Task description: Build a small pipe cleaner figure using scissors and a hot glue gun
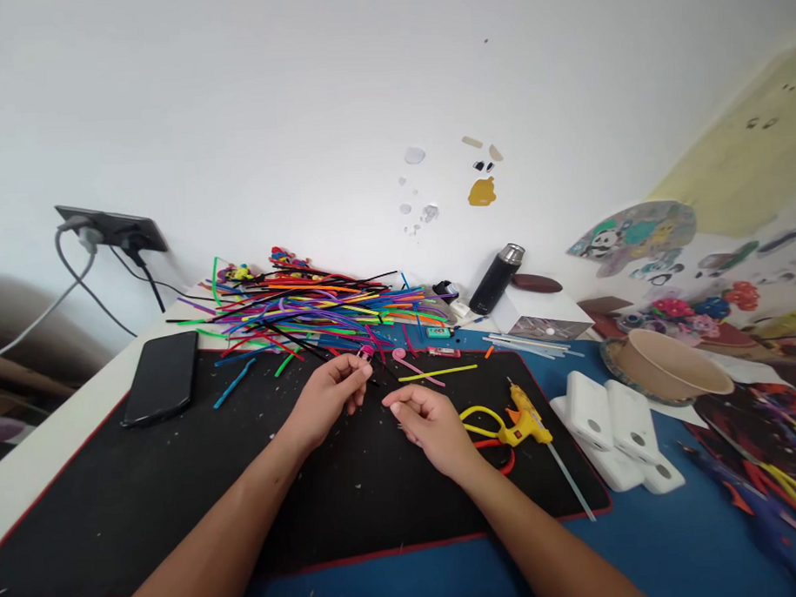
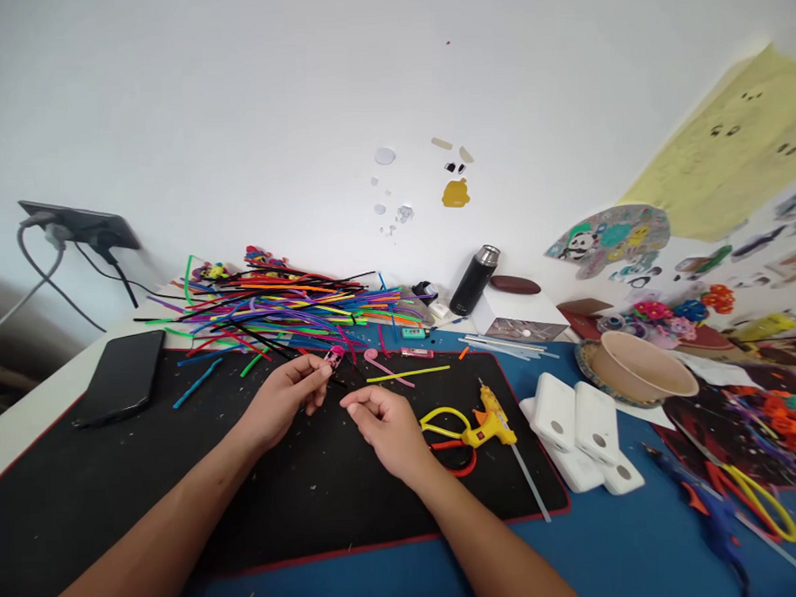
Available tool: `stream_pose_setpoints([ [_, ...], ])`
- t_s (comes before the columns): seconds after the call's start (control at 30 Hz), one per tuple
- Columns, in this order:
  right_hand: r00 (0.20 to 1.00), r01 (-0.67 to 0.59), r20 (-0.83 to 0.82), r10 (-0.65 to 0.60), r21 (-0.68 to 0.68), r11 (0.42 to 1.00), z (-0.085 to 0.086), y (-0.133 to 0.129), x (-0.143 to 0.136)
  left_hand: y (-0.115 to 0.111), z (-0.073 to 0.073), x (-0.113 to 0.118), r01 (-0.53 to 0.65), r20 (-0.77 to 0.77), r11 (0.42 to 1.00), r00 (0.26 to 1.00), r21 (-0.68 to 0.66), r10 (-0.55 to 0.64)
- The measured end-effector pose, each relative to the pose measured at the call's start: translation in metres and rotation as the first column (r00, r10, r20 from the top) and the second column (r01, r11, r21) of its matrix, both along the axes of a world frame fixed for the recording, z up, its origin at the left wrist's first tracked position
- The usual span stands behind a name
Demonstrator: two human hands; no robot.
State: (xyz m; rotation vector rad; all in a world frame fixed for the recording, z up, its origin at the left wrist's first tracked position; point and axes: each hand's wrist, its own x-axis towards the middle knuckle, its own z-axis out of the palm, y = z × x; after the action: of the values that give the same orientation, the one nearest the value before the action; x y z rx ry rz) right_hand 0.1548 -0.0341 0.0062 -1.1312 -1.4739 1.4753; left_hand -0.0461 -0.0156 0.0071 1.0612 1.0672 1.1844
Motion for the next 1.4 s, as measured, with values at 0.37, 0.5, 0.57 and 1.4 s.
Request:
stream_pose_setpoints([
  [0.37,0.976,0.039,0.213,-0.038,-0.003,0.999,0.009,-0.015,0.050,0.001,-0.005,-0.001,0.010,-0.025,1.000,1.000,0.003,-0.010],
  [0.5,0.936,0.068,0.337,-0.102,0.111,0.991,0.013,-0.019,0.063,0.000,-0.005,0.000,0.020,-0.046,1.000,0.999,-0.001,-0.020],
  [0.57,0.917,0.083,0.376,-0.132,0.143,0.986,0.014,-0.020,0.072,0.000,-0.005,0.000,0.022,-0.052,1.000,0.998,-0.007,-0.022],
  [1.4,0.731,0.177,0.666,-0.151,0.029,0.984,0.013,-0.052,0.163,-0.004,0.000,0.001,0.025,-0.100,1.000,0.995,-0.017,-0.027],
])
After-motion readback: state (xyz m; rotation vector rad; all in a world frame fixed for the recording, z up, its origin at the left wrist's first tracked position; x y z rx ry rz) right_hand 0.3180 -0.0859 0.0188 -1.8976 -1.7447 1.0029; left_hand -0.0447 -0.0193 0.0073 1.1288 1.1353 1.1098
